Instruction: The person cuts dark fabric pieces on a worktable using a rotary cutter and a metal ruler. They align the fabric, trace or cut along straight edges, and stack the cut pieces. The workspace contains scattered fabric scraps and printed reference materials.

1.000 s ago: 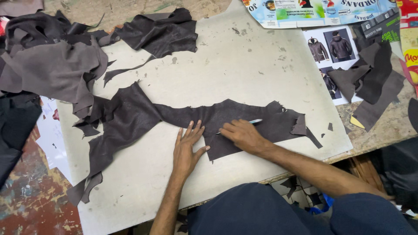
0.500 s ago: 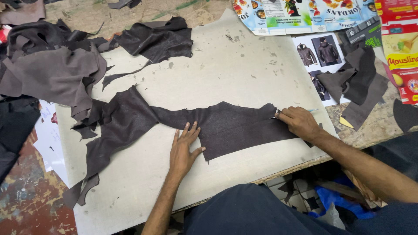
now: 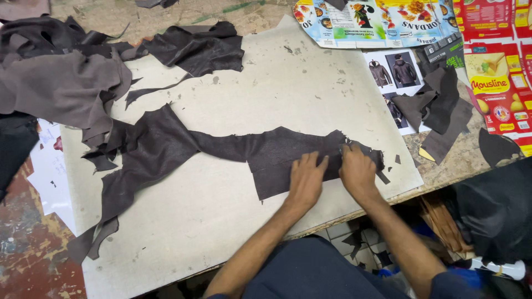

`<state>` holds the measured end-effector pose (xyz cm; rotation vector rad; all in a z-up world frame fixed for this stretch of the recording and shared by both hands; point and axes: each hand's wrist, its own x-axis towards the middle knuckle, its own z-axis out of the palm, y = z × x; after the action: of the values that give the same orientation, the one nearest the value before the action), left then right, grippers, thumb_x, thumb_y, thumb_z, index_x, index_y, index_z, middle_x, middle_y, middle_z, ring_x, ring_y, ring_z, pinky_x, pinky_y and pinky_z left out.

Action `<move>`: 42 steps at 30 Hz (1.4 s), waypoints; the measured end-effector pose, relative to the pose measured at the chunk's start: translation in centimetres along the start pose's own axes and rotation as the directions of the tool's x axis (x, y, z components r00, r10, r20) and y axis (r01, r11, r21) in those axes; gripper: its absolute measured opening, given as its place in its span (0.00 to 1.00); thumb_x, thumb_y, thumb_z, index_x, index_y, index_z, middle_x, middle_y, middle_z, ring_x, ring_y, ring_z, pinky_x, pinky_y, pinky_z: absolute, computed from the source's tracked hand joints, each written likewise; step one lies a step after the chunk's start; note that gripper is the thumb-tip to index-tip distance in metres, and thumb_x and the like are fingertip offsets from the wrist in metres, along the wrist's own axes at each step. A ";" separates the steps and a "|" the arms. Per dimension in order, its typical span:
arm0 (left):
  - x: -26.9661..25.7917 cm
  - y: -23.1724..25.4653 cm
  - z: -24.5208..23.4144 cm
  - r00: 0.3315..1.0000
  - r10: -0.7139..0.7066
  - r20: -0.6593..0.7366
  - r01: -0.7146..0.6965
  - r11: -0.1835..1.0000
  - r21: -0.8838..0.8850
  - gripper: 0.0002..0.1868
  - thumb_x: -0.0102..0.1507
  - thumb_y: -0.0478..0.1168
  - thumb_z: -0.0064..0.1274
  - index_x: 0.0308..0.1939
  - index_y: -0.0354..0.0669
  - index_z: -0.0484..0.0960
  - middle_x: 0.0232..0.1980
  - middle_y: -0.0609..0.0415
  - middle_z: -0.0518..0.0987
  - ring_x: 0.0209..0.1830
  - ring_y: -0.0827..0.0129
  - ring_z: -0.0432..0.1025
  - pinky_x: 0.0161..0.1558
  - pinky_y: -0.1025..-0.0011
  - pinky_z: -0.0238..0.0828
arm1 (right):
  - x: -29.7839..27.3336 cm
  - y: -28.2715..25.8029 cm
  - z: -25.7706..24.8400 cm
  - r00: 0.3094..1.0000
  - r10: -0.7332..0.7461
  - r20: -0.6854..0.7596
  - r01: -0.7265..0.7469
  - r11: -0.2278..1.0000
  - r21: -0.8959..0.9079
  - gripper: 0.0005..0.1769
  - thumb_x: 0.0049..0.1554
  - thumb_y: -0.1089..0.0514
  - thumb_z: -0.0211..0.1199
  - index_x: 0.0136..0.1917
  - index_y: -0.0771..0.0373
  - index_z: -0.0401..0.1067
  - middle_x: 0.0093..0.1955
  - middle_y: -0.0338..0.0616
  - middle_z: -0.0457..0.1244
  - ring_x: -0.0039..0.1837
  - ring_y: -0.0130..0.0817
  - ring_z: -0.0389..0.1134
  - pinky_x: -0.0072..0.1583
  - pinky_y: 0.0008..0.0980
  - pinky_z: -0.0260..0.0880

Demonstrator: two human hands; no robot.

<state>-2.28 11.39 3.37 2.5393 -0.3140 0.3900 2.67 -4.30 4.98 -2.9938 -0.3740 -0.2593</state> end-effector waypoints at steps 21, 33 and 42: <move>3.1 -1.3 0.9 0.997 0.001 0.083 0.005 0.998 -0.064 0.09 0.60 0.43 0.61 0.38 0.42 0.83 0.49 0.48 0.78 0.54 0.57 0.69 0.51 0.55 0.63 | -3.6 1.7 -7.5 0.988 0.051 0.146 -0.095 0.946 0.311 0.23 0.53 0.58 0.70 0.62 0.58 0.75 0.53 0.48 0.70 0.52 0.49 0.74 0.53 0.44 0.75; 0.2 -6.2 -8.2 0.992 -0.101 -0.076 0.057 0.894 -0.445 0.16 0.62 0.36 0.57 0.54 0.41 0.79 0.56 0.47 0.80 0.59 0.56 0.72 0.57 0.55 0.62 | 5.5 11.9 -6.7 0.918 0.394 0.040 -0.308 0.647 0.697 0.18 0.59 0.50 0.74 0.45 0.68 0.76 0.28 0.35 0.60 0.29 0.25 0.56 0.32 0.31 0.52; -0.1 -18.5 -14.3 0.902 -0.362 -0.235 0.422 0.851 0.313 0.33 0.47 0.46 0.70 0.53 0.34 0.79 0.50 0.40 0.79 0.55 0.48 0.70 0.65 0.42 0.56 | 4.5 6.6 -2.8 0.988 0.148 0.048 -0.156 0.943 0.293 0.23 0.57 0.48 0.68 0.60 0.62 0.75 0.57 0.55 0.68 0.50 0.53 0.73 0.54 0.51 0.72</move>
<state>0.19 34.46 6.03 2.8053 0.3789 0.5329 8.22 -9.99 7.94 -2.7130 -0.1642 -0.1361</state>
